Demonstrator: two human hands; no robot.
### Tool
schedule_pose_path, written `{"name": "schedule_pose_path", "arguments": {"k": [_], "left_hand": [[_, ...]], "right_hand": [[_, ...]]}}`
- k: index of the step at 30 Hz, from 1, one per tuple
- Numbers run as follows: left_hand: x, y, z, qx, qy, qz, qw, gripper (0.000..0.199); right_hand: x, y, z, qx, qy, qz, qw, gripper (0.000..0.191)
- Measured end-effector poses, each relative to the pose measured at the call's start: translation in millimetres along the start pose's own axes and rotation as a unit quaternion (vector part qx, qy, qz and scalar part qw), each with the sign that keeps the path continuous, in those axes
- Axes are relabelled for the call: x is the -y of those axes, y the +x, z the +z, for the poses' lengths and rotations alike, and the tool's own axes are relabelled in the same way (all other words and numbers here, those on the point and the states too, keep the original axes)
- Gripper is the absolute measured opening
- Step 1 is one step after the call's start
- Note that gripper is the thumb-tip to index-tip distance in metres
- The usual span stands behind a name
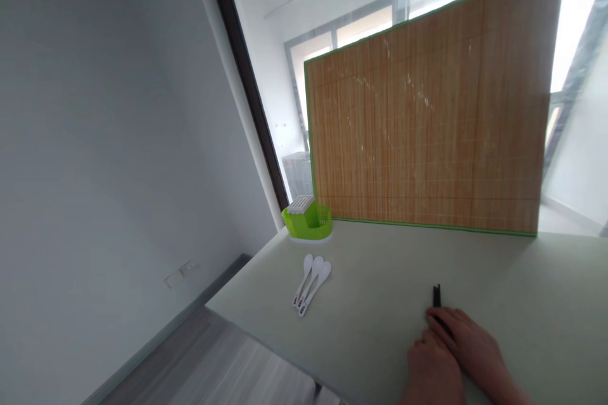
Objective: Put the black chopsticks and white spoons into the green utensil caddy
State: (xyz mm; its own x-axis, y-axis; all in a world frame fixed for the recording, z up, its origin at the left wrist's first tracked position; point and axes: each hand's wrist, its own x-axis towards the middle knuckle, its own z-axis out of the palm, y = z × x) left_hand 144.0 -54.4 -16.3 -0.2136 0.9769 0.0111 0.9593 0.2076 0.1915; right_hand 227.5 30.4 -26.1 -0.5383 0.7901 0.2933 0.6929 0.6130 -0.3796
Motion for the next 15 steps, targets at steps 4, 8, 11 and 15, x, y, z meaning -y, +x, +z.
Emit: {"name": "schedule_pose_path", "arguments": {"k": [4,8,11,15], "left_hand": [[6.2,-5.3,-3.4,-0.028,-0.045,0.029,0.998,0.052],[16.4,-16.5,-6.8,-0.085,-0.045,0.067,0.993,0.078],[26.3,-25.2,4.0,-0.163,-0.001,0.149,0.975,0.085],[38.3,-33.3,27.2,-0.255,0.084,0.242,0.932,0.051]], "right_hand": [[-2.5,1.2,4.3,-0.014,-0.053,-0.054,0.997,0.030],[-7.7,0.7,7.2,-0.025,-0.083,-0.067,0.994,0.027],[-10.7,0.3,9.8,-0.030,-0.086,-0.073,0.993,0.027],[-11.6,1.5,12.5,-0.043,-0.085,-0.071,0.993,0.030]]}}
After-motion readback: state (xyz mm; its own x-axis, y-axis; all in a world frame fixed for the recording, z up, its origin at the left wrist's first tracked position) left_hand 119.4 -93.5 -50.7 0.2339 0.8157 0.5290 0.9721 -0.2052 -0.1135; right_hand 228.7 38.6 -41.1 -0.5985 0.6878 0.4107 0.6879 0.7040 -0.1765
